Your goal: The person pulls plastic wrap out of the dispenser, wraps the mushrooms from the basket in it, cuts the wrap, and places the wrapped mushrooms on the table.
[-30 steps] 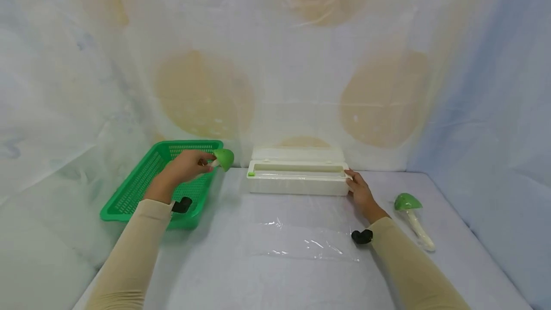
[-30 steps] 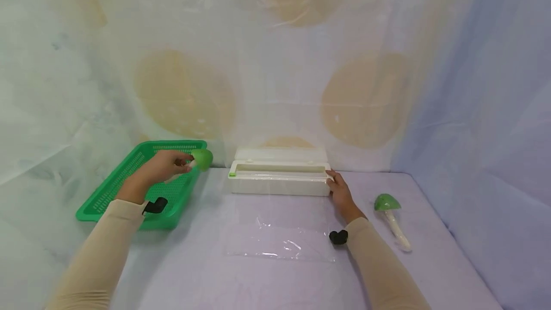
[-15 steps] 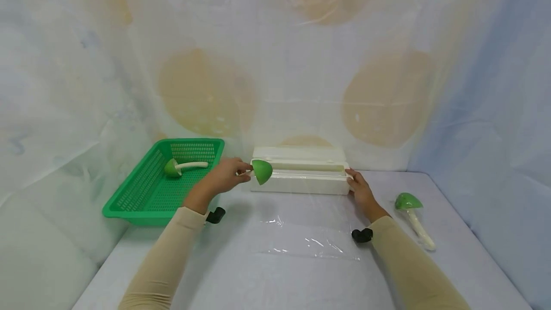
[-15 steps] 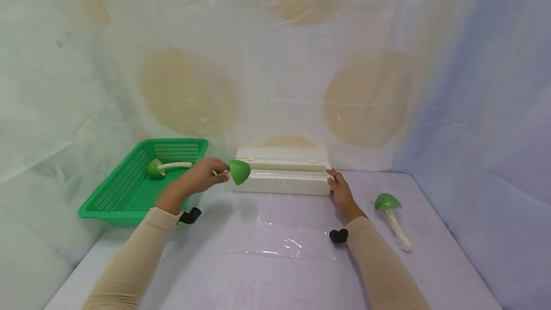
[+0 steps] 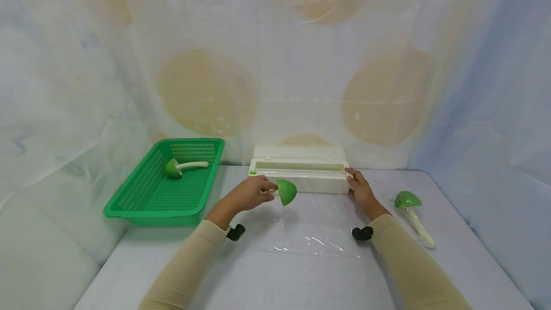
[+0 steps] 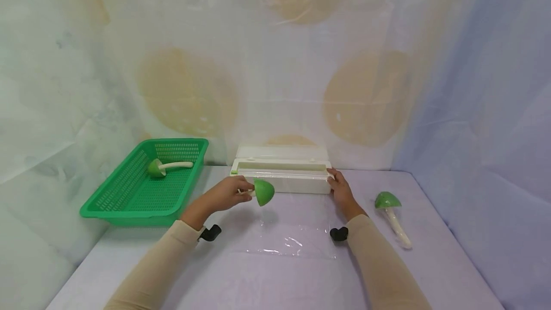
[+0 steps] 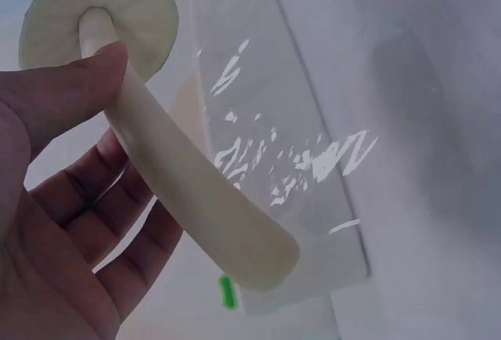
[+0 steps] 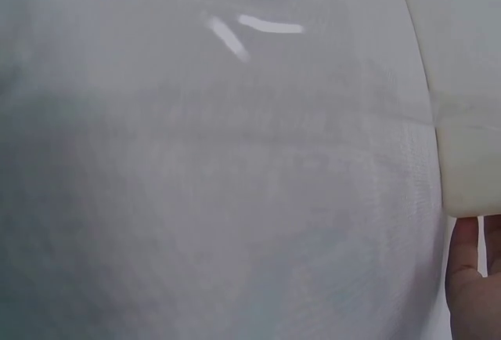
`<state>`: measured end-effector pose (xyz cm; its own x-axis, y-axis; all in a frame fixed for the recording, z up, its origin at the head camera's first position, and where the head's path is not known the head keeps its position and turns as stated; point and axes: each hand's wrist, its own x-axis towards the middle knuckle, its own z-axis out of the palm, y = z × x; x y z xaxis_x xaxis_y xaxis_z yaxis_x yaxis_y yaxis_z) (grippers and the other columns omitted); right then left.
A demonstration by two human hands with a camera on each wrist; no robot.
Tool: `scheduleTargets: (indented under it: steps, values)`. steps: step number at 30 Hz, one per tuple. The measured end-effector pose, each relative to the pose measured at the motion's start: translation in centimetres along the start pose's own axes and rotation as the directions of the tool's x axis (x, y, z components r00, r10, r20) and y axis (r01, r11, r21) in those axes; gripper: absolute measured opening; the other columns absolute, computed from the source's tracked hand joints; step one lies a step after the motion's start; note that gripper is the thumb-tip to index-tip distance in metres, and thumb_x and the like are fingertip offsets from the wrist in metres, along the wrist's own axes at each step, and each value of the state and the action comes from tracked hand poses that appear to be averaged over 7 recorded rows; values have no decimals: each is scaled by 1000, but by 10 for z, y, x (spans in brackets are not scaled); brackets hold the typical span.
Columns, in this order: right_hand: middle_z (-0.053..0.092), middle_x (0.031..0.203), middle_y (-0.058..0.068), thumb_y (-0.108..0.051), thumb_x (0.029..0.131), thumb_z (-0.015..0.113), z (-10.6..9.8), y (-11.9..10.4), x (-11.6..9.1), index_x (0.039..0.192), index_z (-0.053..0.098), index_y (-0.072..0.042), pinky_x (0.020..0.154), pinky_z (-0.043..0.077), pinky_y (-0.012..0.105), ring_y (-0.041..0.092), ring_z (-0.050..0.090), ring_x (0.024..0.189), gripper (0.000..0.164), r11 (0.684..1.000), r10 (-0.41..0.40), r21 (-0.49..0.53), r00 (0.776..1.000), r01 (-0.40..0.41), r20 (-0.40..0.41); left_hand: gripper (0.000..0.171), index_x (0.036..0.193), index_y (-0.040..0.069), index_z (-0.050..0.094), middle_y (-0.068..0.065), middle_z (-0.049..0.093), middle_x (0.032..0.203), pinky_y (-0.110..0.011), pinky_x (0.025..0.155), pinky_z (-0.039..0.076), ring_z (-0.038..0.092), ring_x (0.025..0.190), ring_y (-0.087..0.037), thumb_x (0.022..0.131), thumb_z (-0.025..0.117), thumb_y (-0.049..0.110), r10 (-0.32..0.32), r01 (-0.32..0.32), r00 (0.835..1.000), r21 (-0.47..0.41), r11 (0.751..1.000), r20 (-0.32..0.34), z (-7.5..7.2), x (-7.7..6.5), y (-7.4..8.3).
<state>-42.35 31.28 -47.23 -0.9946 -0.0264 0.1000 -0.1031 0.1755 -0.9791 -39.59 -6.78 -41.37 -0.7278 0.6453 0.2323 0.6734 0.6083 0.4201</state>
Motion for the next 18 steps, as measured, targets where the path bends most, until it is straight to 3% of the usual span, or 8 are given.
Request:
scheduleTargets:
  steps: [8, 18]
  values:
    - [1, 161, 16, -7, 106, 33, 2, -17, -9, 150, 21, 5, 110, 18, 57, 37, 9, 143, 47, 998, 20, 64, 1000, -21, 13, 29, 118, 15, 71, 9, 60, 94, -24, 70, 46, 54, 81, -6, 91, 71, 23, 102, -103, 995, 49, 993, 23, 24, 6, 16]
    - [6, 162, 11, -19, 108, 33, -1, 4, 0, 152, 23, -2, 111, 21, 54, 32, 14, 143, 48, 1000, -3, -3, 1000, 3, -1, 28, 117, 17, 72, 11, 59, 92, -19, 68, 43, 52, 80, -4, 90, 72, 24, 187, -194, 980, 122, 973, 70, 49, 15, 36]
